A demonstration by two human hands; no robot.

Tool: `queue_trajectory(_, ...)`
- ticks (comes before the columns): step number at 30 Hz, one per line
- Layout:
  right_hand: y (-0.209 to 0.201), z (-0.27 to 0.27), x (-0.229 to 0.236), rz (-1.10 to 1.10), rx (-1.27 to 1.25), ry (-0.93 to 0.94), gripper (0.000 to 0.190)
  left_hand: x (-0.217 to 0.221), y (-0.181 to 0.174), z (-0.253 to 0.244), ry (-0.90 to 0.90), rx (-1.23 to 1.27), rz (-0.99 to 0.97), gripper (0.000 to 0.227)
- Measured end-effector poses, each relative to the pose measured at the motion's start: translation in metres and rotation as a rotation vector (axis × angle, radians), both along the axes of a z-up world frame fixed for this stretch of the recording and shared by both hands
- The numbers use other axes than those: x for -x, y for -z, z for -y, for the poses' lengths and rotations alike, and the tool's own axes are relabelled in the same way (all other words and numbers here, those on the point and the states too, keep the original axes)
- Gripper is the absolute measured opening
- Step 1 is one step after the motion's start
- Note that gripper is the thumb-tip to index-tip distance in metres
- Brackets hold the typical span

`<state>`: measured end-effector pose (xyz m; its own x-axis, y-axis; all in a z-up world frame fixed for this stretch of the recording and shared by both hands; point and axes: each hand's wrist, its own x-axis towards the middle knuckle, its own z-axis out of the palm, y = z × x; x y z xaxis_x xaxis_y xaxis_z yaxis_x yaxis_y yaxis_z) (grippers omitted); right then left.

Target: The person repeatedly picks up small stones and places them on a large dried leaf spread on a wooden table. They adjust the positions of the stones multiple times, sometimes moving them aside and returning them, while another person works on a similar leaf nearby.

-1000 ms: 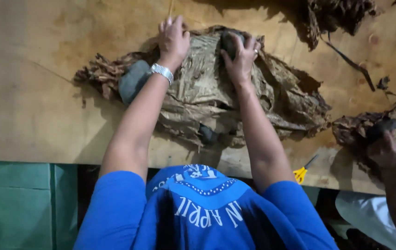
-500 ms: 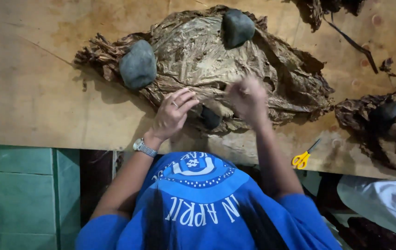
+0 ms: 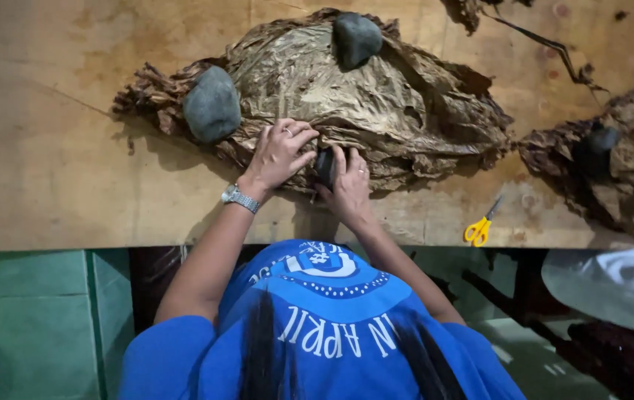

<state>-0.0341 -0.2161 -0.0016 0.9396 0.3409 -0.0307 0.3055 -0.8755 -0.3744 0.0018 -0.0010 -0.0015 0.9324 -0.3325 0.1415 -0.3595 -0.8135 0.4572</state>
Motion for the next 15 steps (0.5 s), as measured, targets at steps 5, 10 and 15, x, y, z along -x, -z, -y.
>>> queue_trajectory(5, 0.007, -0.002, 0.009, 0.0, -0.03, 0.068, 0.107, 0.007, -0.027, -0.01, 0.077, 0.081, -0.201, 0.059)
queue_trajectory(10, -0.008, 0.034, 0.017, -0.174, -0.206, 0.081, 0.102, 0.007, -0.027, -0.024, 0.179, -0.018, -0.1, 0.072)
queue_trajectory(15, -0.062, 0.067, 0.045, -0.75, -1.109, 0.318, 0.071, 0.002, 0.001, -0.026, 0.206, 0.093, 0.069, 0.025)
